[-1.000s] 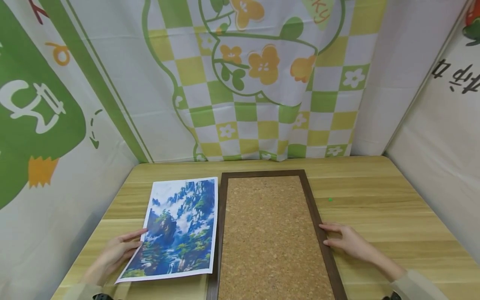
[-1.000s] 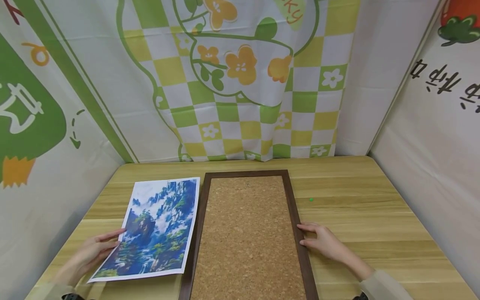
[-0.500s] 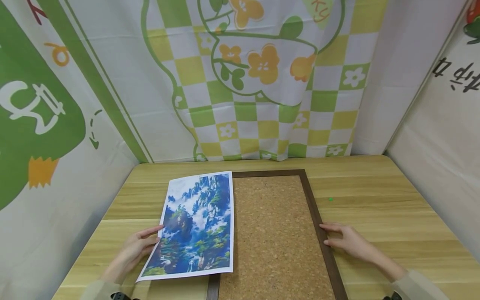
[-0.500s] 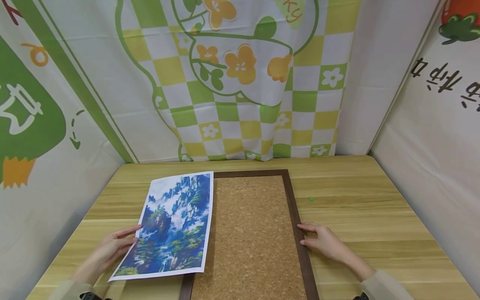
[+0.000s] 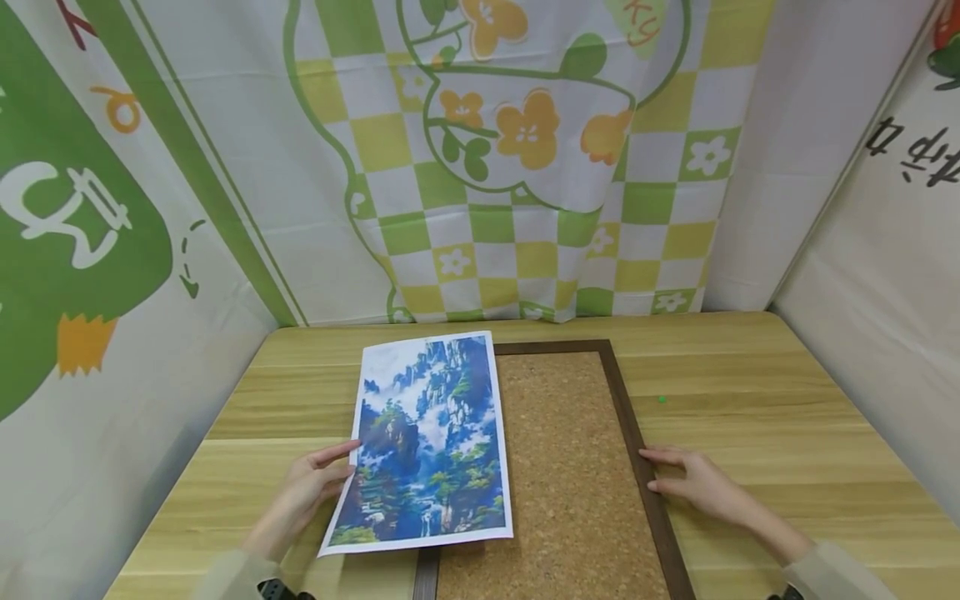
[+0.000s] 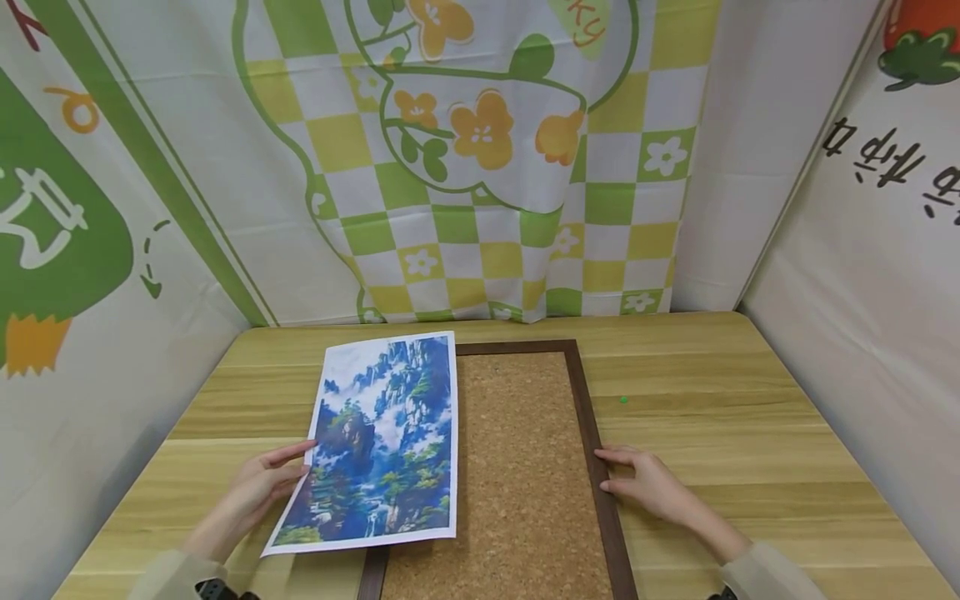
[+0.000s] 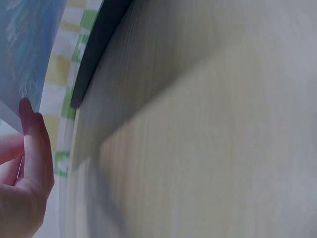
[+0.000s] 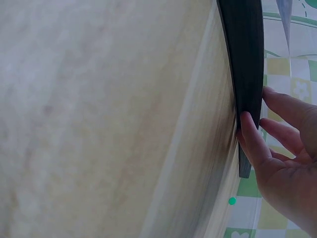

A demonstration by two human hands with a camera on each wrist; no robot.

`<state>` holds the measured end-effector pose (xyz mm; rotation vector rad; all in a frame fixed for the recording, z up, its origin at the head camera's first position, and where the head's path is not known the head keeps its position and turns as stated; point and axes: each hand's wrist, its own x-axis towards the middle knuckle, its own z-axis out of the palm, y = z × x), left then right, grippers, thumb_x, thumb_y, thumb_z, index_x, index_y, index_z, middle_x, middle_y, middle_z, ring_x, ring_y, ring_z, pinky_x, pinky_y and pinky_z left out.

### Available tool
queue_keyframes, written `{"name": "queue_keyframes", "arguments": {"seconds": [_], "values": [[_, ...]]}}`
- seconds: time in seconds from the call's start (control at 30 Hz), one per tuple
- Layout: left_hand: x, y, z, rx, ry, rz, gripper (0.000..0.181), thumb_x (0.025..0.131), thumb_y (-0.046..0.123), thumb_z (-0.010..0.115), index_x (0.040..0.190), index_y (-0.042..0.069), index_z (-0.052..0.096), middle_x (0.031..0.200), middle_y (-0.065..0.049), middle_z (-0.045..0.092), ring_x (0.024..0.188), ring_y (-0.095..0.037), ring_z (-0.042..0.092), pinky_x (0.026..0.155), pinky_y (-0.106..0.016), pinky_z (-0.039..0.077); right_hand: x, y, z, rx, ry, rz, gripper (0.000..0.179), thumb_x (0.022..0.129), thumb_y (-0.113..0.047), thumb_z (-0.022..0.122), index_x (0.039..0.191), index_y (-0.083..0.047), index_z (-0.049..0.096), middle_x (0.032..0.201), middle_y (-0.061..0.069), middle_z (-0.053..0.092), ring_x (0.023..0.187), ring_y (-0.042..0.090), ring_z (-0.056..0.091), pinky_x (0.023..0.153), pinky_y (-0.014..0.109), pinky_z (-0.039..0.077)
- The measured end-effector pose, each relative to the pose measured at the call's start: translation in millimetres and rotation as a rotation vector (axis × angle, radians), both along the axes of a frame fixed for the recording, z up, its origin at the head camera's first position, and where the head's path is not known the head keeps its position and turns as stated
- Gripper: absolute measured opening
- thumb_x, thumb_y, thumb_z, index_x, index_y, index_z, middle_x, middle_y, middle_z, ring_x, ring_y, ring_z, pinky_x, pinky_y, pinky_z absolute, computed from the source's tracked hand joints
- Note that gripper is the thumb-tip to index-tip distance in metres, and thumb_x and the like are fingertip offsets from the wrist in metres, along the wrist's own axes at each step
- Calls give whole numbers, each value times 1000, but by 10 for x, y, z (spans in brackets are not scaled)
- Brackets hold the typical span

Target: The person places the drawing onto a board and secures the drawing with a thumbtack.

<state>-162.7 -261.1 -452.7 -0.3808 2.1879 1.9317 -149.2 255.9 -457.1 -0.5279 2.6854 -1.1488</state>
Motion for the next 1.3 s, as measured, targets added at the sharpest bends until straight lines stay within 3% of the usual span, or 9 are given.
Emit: {"name": "queue_keyframes", "arguments": {"seconds": [0.17, 0.57, 0.9, 1.3], "values": [[-6, 181, 27, -17, 16, -5, 41, 83, 1, 55, 123, -1, 50, 135, -22, 36, 81, -8, 59, 70, -24, 49, -3, 6, -15, -8, 2, -2, 50, 81, -27, 62, 121, 2, 52, 124, 27, 46, 115, 46, 38, 89, 55, 35], [0, 619, 84, 21, 62, -2, 38, 78, -7, 56, 117, -6, 54, 124, -21, 48, 71, -11, 59, 59, -22, 50, 8, -1, -10, -12, 25, 6, 50, 81, -25, 63, 120, 4, 52, 123, 28, 46, 115, 47, 38, 89, 55, 35], [35, 955, 108, 77, 87, -28, 38, 74, -11, 57, 112, -8, 57, 119, -22, 52, 65, -13, 59, 56, -24, 50, 11, -4, -47, 12, 93, 7, 47, 80, -22, 65, 117, 4, 55, 120, 27, 49, 112, 45, 42, 89, 53, 35], [45, 1232, 83, 22, 77, -77, 36, 76, -10, 57, 111, -5, 59, 129, -28, 39, 58, -10, 57, 52, -24, 50, 11, -15, -46, 35, 139, -2, 46, 78, -22, 66, 115, 3, 57, 118, 24, 52, 111, 42, 44, 89, 52, 36]]}}
